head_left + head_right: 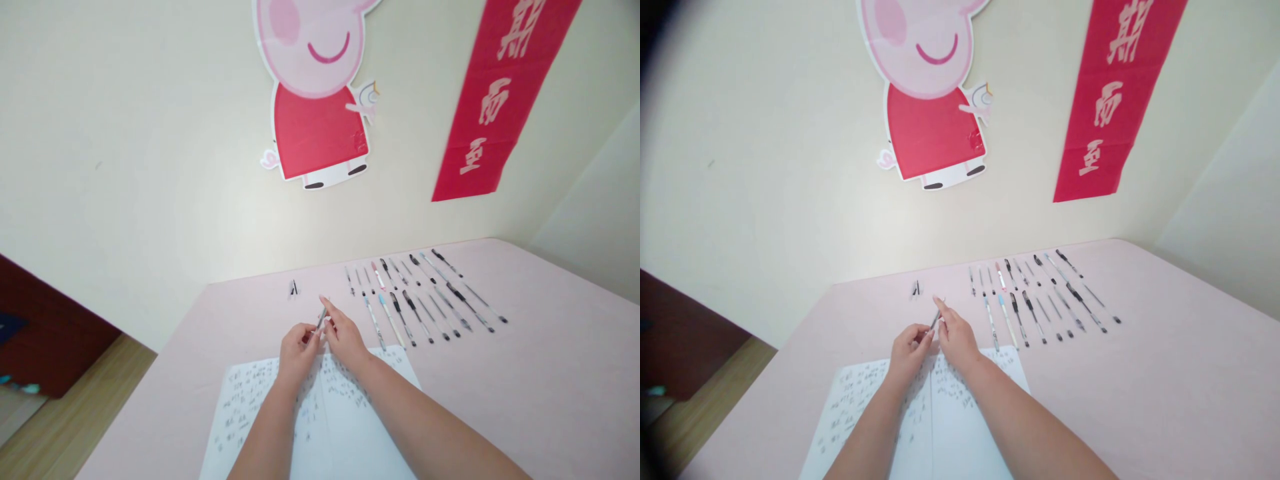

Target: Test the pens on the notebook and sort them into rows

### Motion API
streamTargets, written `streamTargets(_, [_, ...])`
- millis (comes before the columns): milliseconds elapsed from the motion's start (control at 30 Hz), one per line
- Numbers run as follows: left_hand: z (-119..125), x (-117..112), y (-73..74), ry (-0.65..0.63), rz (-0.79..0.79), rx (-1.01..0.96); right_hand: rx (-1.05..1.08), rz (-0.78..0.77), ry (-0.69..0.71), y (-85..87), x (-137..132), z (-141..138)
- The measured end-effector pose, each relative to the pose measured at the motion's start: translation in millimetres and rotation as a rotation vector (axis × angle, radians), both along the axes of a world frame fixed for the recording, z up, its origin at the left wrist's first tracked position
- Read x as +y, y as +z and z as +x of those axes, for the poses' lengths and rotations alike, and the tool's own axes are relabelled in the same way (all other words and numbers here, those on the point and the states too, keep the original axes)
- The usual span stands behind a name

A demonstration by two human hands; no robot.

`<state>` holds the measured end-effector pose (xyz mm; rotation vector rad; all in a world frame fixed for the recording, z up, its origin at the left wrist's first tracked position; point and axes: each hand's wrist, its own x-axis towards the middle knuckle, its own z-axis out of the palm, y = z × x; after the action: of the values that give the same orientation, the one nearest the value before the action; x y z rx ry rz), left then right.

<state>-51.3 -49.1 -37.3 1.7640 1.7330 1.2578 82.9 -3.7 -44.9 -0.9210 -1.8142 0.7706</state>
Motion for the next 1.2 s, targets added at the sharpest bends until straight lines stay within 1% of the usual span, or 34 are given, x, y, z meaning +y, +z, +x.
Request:
streamTargets(67, [3, -2, 5.8, -0.091, -0.026, -0.053, 0.005, -0.031, 0.007, -3.8, 3, 0])
streamTargets(133, [5, -3, 10.3, -0.151, -0.05, -0.103, 0.037, -0.081, 0.003, -7.9, 6, 0])
streamTargets(233, [4, -4, 11.4, -0.168, -0.053, -0.178, 0.097, -0.143, -0.024, -12.2, 9, 0])
streamTargets(300, [0, -3, 8.9, -0.12, -0.042, -0.25, 0.145, -0.177, -0.041, -13.0, 9, 0])
streamTargets(400, [-5, -1, 4.9, 0.003, -0.058, -0.389, 0.227, -0.242, -0.035, -10.1, 7, 1])
streamTargets(467, [-7, 0, 3.9, 0.068, -0.061, -0.465, 0.292, -0.301, -0.028, -5.1, 6, 2])
streamTargets(567, [-7, 3, 4.0, 0.126, -0.043, -0.54, 0.354, -0.37, -0.057, 5.6, 3, 3])
streamTargets(667, [-7, 5, 4.1, 0.171, -0.046, -0.585, 0.318, -0.39, -0.044, 14.9, 0, 4])
streamTargets(800, [-4, 6, 4.6, 0.189, -0.059, -0.612, 0.226, -0.498, 0.102, 18.8, -11, 9])
streamTargets(933, [-2, 6, 4.6, 0.194, -0.068, -0.618, 0.132, -0.567, 0.232, 19.4, -32, 21])
streamTargets(1067, [-3, 9, -1.6, 0.189, -0.127, -0.611, 0.068, -0.563, 0.277, 18.8, -51, 31])
streamTargets(1200, [-7, 12, -11.9, 0.163, -0.157, -0.561, -0.059, -0.497, 0.282, 10.6, -65, 39])
